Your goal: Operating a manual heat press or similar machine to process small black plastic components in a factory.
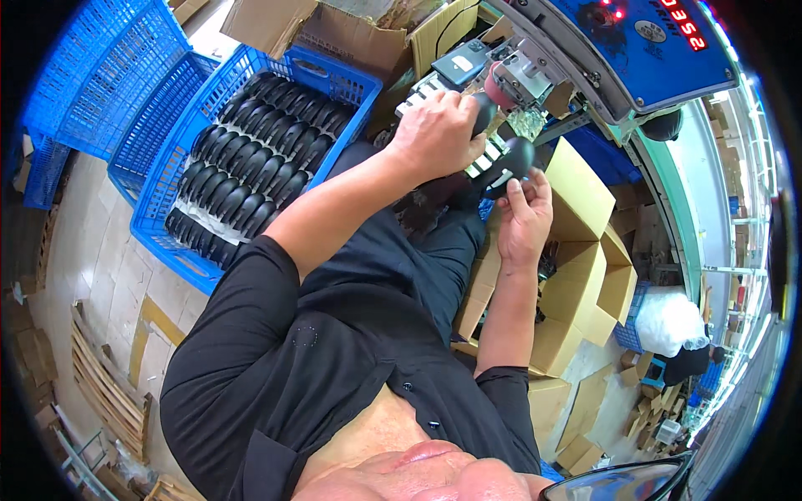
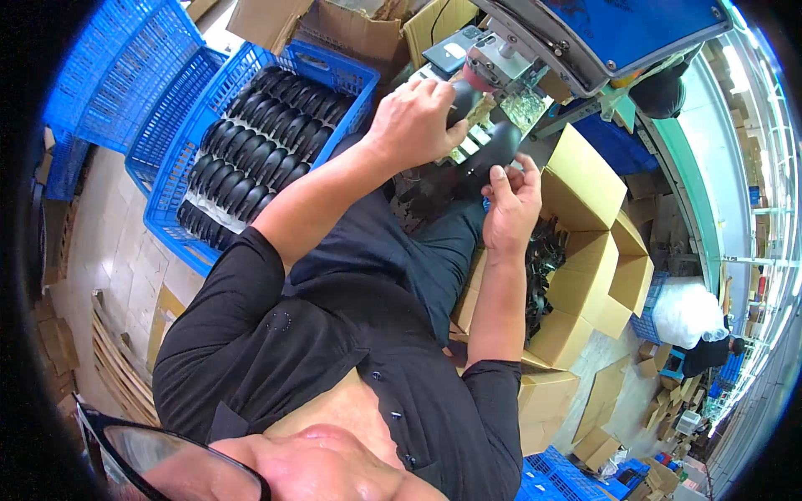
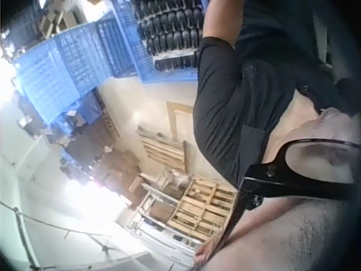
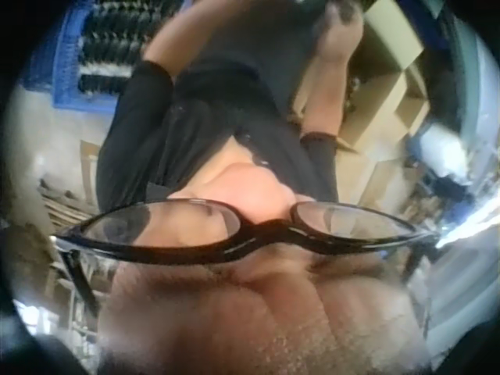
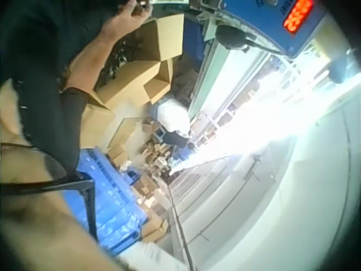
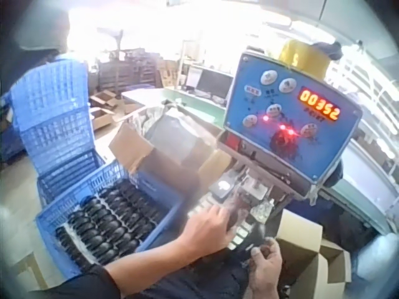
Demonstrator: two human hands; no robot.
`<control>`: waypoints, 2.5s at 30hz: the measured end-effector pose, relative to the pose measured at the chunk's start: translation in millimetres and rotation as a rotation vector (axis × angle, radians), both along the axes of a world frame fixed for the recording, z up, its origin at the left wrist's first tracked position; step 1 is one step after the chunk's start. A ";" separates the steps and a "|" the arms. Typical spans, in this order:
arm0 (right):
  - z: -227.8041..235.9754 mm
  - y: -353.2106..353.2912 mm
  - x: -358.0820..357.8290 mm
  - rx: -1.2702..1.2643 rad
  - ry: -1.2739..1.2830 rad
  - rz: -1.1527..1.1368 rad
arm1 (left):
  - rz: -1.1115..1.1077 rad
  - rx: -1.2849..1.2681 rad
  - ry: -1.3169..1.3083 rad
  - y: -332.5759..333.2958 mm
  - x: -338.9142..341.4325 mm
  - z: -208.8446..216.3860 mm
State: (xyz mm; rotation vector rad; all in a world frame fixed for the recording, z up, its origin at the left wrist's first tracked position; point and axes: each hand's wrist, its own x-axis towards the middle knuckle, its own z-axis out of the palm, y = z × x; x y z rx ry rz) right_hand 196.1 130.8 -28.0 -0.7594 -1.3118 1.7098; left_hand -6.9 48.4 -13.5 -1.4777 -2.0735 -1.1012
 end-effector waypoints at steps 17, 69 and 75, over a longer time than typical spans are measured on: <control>-28.5 17.3 -56.7 0.175 -0.061 0.047 | 0.439 -0.317 -0.530 -246.0 -82.7 -63.9; -205.3 71.4 328.9 -0.214 -1.147 -0.208 | 0.547 -0.680 -0.356 -344.2 -104.3 -125.1; -161.6 96.6 332.5 -0.315 -1.120 -0.047 | 0.492 -0.611 -0.299 -335.0 -97.5 -127.1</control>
